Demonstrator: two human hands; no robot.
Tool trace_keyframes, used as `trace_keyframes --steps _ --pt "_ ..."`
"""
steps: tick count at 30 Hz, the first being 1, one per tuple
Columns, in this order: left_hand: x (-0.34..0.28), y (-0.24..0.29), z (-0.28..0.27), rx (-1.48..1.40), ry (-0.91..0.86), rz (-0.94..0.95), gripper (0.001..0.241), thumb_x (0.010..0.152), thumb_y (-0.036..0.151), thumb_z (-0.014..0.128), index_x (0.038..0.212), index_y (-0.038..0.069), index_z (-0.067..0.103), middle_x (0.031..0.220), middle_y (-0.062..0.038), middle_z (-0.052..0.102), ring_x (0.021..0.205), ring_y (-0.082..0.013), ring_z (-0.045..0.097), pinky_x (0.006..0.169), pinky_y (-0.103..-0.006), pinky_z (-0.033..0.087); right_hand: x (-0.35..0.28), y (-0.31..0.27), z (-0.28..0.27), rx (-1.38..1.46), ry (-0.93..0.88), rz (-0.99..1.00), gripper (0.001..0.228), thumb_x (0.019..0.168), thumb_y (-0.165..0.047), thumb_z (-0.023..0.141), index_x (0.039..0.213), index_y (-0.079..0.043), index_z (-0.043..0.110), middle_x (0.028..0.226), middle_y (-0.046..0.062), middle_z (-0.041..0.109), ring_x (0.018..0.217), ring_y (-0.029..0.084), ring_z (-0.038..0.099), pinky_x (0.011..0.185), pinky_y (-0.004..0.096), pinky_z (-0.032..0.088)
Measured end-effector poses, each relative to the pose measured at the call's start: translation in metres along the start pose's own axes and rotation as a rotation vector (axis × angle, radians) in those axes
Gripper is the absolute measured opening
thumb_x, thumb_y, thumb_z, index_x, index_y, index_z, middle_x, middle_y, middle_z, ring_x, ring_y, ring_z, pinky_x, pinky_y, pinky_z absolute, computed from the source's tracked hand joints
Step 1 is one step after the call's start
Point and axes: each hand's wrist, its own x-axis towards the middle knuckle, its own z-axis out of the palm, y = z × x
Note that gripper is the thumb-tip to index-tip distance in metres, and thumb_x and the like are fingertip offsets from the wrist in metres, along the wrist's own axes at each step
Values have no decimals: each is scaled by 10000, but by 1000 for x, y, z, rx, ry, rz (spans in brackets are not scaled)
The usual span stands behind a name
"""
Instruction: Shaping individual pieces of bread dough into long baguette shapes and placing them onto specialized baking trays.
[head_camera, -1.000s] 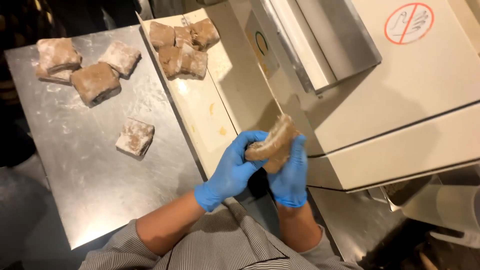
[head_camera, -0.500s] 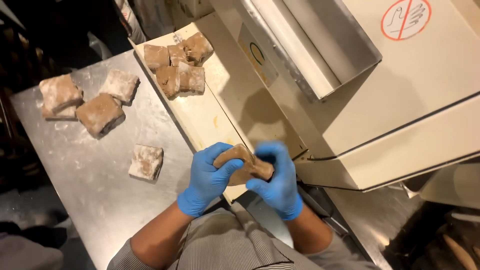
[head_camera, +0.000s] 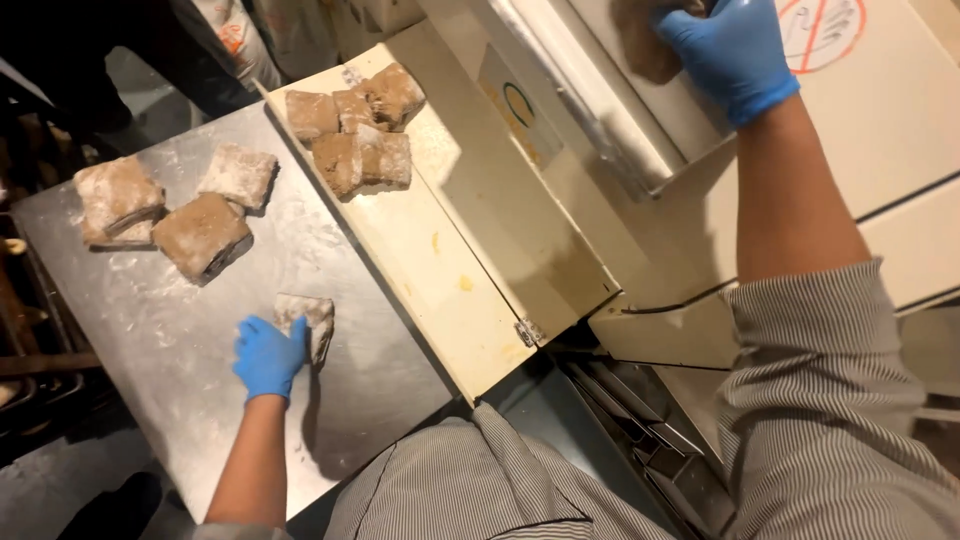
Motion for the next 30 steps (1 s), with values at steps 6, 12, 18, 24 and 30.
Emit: trace_keyframes --steps 6,12,18,24,30 --pt "-17 -15 32 -233 28 -38 601 783 383 840 1205 25 608 1191 -239 674 1134 -432 633 957 -507 515 0 22 7 -546 -56 -392 373 1009 -188 809 1231 97 717 1139 234 729 950 335 723 794 378 557" --pt "-30 37 -57 -665 -150 12 354 888 273 752 1064 42 551 922 -206 693 848 -390 695 758 -451 542 -104 -125 70 -217 -58 -376 173 1010 -19 732 1180 9 712 1058 129 721 977 235 716 916 334 560" --pt "-61 140 -221 -981 -424 173 331 893 229 734 1083 47 533 902 -120 704 777 -210 712 692 -333 572 -179 -139 200 93 -262 -274 603 834 -154 816 1381 -23 600 1406 190 616 1297 332 612 1097 410 477" --pt "-81 200 -201 -1684 -312 222 436 910 182 742 1269 59 527 1164 -101 647 1039 -139 649 901 -290 563 -222 -110 269 782 70 260 385 1016 -139 688 1348 6 559 1233 105 649 1118 172 628 1002 340 531" --pt "-110 212 -194 -1501 -196 104 292 1047 304 611 1187 49 637 1037 -78 709 966 -110 660 876 -282 556 -240 -123 259 727 162 181 353 1089 -321 579 1271 -20 553 1163 33 608 1075 93 582 975 264 507"
